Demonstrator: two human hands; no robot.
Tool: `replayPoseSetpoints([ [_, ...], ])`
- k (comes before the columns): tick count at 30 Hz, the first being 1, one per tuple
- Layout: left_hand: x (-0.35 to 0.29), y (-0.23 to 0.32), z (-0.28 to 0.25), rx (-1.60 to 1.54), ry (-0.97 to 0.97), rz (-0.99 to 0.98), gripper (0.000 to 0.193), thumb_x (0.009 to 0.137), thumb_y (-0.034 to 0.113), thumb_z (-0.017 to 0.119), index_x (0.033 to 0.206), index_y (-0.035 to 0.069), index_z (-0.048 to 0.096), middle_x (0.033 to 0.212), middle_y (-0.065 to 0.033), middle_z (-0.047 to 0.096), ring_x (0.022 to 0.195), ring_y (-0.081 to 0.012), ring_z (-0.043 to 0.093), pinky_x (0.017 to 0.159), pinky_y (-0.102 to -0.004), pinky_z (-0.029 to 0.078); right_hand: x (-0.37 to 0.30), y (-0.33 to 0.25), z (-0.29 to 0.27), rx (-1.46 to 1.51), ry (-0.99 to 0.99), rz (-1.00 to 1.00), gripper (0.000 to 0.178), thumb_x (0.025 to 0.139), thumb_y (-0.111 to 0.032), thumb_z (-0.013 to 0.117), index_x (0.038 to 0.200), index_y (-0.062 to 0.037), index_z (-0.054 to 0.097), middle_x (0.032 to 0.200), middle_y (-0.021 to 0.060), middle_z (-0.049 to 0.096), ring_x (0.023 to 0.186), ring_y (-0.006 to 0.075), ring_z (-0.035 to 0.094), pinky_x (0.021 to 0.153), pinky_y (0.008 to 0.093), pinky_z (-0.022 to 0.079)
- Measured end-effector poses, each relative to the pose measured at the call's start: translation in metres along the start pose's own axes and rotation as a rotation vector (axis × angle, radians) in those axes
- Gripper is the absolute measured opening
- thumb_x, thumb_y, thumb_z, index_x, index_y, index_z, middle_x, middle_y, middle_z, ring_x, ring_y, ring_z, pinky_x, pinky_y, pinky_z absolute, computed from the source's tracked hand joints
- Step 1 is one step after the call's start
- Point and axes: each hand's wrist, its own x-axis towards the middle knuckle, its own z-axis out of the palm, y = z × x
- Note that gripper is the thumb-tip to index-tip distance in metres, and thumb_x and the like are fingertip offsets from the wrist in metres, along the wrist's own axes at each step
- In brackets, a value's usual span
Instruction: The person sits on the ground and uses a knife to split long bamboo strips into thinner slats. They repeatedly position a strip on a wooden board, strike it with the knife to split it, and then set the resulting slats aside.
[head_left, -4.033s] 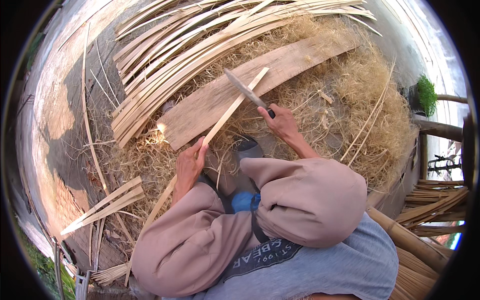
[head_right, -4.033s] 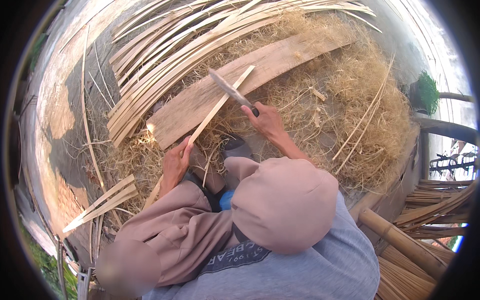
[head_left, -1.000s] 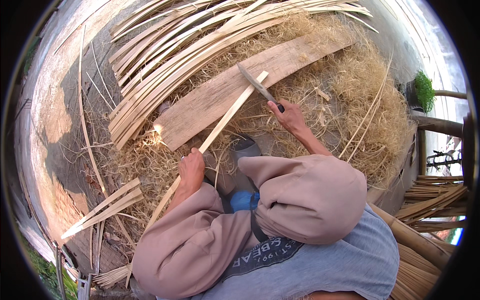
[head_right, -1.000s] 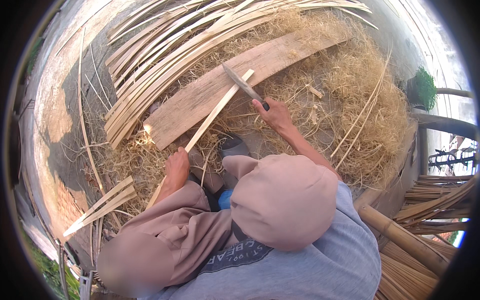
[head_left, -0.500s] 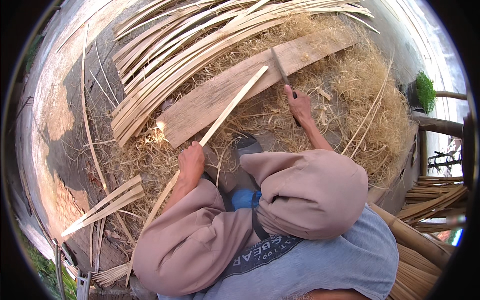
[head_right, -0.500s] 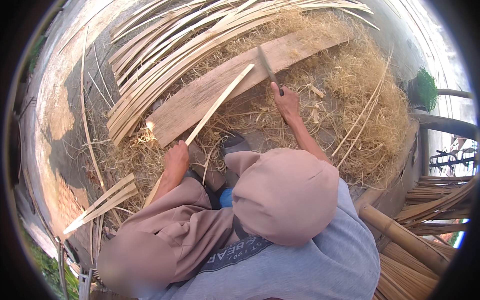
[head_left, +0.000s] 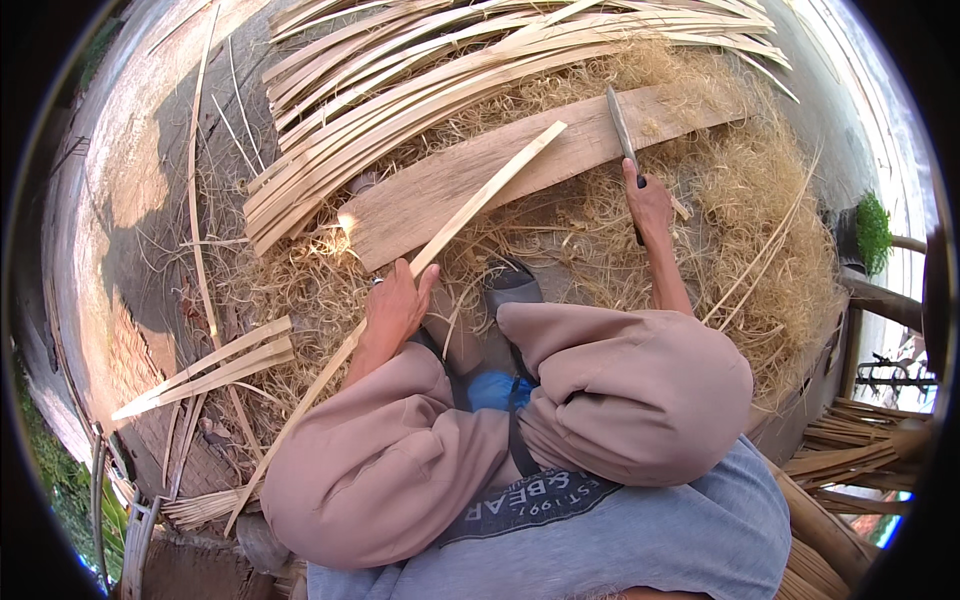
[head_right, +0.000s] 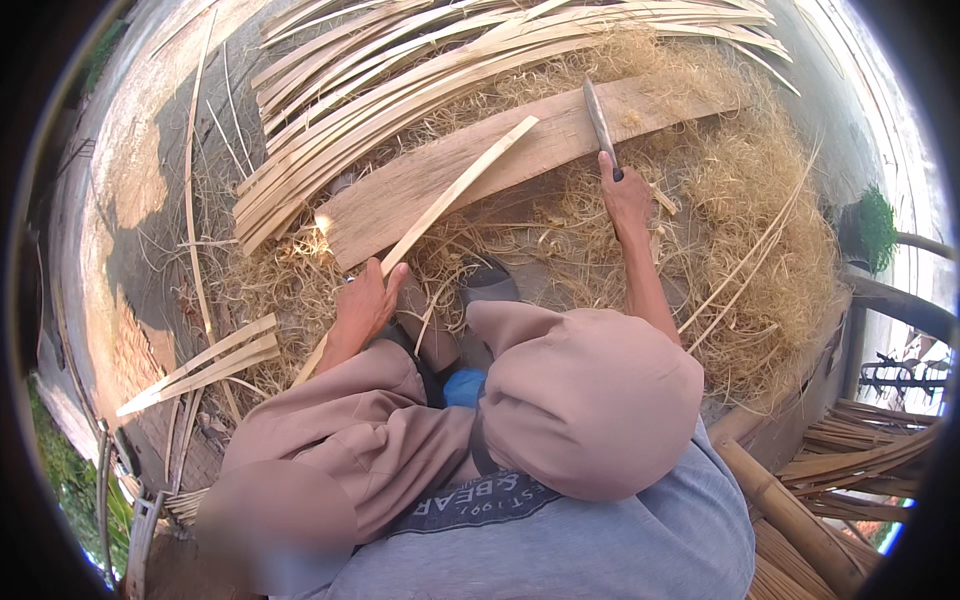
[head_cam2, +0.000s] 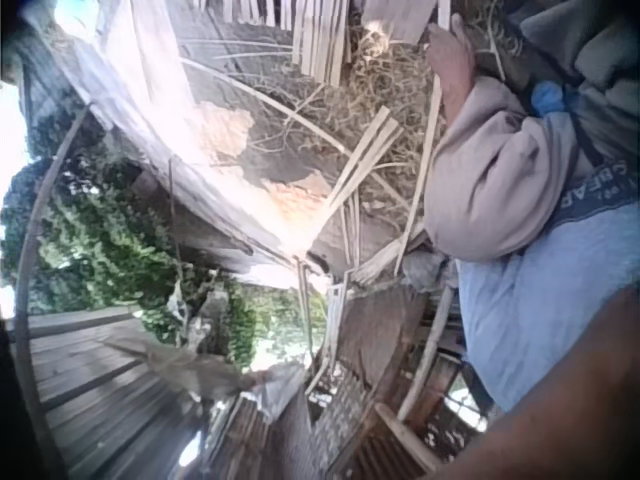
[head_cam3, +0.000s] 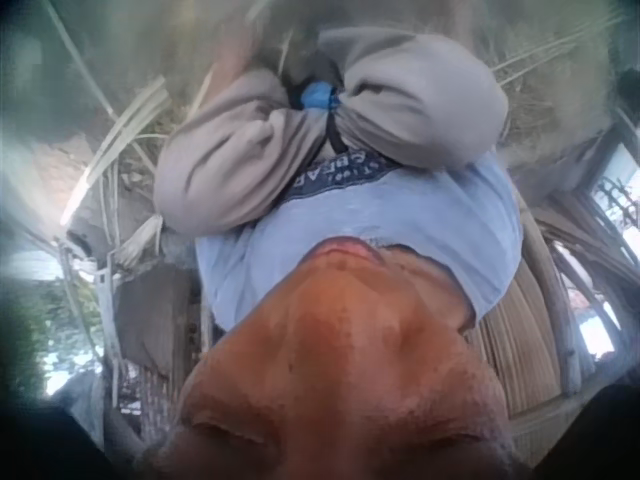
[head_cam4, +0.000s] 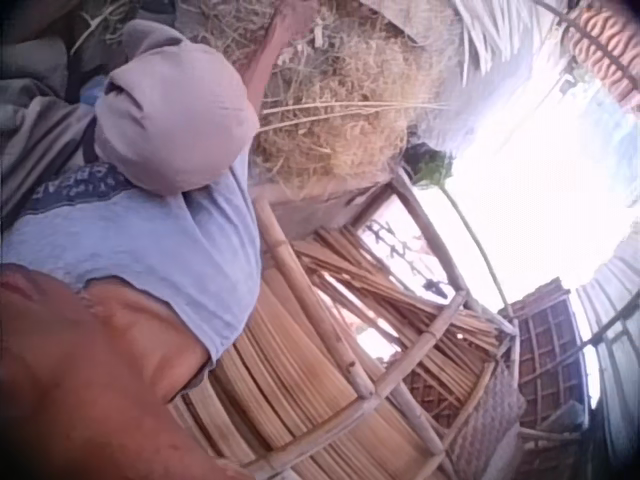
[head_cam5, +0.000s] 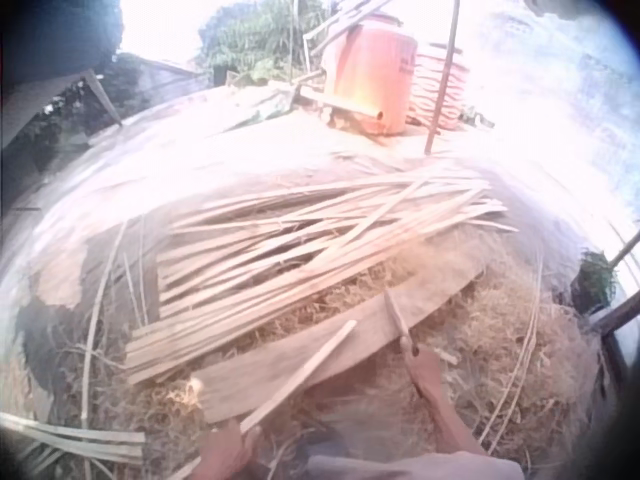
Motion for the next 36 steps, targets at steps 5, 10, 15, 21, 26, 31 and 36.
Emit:
replayPoseSetpoints([
  [5,-0.004,-0.024,0.003,-0.491,0.139,-0.043,0.033,0.101,0.037,0.067,0.115,0.009,0.058,0.081,-0.0198,0.069,0.073,-0.0372,0.066,0.067,-0.046,0.048,-0.039,-0.048,-0.006,0.216,0.291,-0.496,0.065,0.095,-0.05,0.066,0.138,-0.0021,0.057,0.142,0.023,0.052,0.129,0.0421,0.052,0.108,0.0522,0.044],
  [10,-0.03,-0.021,-0.008,-0.654,0.228,-0.126,0.035,0.095,0.028,0.076,0.119,0.009,0.061,0.083,-0.0139,0.072,0.071,-0.0237,0.066,0.068,-0.0373,0.049,-0.125,-0.15,0.026,-0.033,0.016,-1.418,0.065,0.089,-0.031,0.076,0.147,-0.0151,0.052,0.138,0.0102,0.057,0.14,0.0271,0.048,0.124,0.0498,0.03],
  [15,-0.093,-0.025,-0.033,-0.863,0.311,-0.302,0.045,0.096,0.052,0.07,0.103,0.008,0.076,0.099,-0.0075,0.076,0.093,-0.0188,0.071,0.083,-0.0359,0.055,-0.102,-0.175,0.04,0.145,-0.133,-1.443,0.03,0.08,-0.026,0.083,0.104,-0.0131,0.07,0.095,0.0017,0.067,0.099,0.0215,0.066,0.113,0.0465,0.039],
  [21,-0.143,-0.044,-0.009,-1.883,0.568,-0.486,0.079,0.099,0.065,0.055,0.142,-0.002,0.048,0.122,-0.0166,0.068,0.102,-0.0252,0.07,0.096,-0.0384,0.056,-0.105,-0.176,0.043,0.195,-0.204,-1.348,0.037,0.084,-0.015,0.08,0.119,-0.0098,0.068,0.106,0.0081,0.066,0.105,0.0309,0.062,0.099,0.0443,0.043],
  [26,-0.127,-0.039,-0.08,-1.579,0.985,-0.157,0.045,0.11,0.034,0.049,0.14,0.001,0.041,0.125,-0.0201,0.063,0.102,-0.0285,0.072,0.088,-0.0394,0.064,-0.105,-0.171,0.036,0.33,-0.283,-1.189,0.043,0.084,-0.006,0.079,0.125,-0.0103,0.067,0.11,0.0116,0.067,0.105,0.0309,0.064,0.096,0.0426,0.048],
  [31,-0.121,-0.033,-0.123,-1.448,1.015,-0.016,0.035,0.112,0.028,0.042,0.134,0.0,0.041,0.118,-0.0202,0.065,0.091,-0.0292,0.075,0.084,-0.0383,0.065,-0.083,-0.178,0.028,0.414,0.197,-1.316,0.046,0.084,0.004,0.076,0.126,-0.0088,0.064,0.122,0.0134,0.067,0.114,0.0339,0.065,0.097,0.0453,0.051],
  [36,-0.139,-0.129,-0.082,-1.589,1.079,-0.292,0.056,0.108,0.045,0.05,0.142,0.002,0.036,0.123,-0.0208,0.063,0.103,-0.0292,0.071,0.086,-0.0401,0.063,-0.127,-0.181,0.039,0.294,0.011,-1.504,0.025,0.086,-0.005,0.078,0.109,-0.0109,0.071,0.099,0.0057,0.072,0.086,0.0262,0.07,0.073,0.0396,0.053],
])
